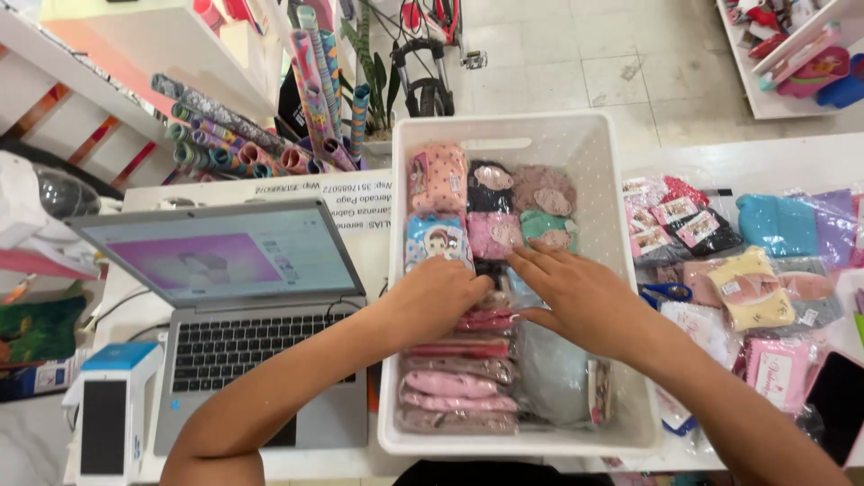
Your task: Sorting and inspecting small packaged retail items on a counter and placing them into a bin
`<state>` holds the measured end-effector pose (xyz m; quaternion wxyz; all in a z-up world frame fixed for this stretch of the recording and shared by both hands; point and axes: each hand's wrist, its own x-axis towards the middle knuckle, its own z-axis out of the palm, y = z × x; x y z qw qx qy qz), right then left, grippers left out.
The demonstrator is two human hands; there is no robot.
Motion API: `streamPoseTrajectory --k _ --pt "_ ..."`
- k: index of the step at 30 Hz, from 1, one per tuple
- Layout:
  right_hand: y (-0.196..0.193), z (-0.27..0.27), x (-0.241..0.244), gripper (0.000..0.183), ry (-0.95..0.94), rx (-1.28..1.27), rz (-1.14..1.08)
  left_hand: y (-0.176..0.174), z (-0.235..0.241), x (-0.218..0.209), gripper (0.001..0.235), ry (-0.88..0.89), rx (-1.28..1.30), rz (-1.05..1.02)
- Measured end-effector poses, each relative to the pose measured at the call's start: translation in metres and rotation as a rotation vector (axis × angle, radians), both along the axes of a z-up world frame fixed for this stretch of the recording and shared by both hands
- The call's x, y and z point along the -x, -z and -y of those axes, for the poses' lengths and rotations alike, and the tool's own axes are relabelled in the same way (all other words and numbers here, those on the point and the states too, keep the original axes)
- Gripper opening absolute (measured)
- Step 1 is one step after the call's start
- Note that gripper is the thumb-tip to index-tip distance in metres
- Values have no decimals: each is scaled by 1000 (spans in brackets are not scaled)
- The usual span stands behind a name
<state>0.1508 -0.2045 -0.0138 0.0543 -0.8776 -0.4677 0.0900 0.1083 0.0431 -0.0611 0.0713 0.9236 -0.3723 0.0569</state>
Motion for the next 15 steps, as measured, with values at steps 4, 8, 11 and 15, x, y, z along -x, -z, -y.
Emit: streamPoseTrajectory --k 4,8,11,15 --pt "-17 -17 -34 60 -16 25 -271 9 1 -32 6 47 -4 63" --pt "8 -20 -76 55 50 66 -198 51 4 -61 6 63 11 220" --pt "32 -20 -102 63 27 138 49 69 7 -71 7 68 39 280" --pt "46 -16 -115 74 -4 232 200 62 19 -68 14 40 -16 273"
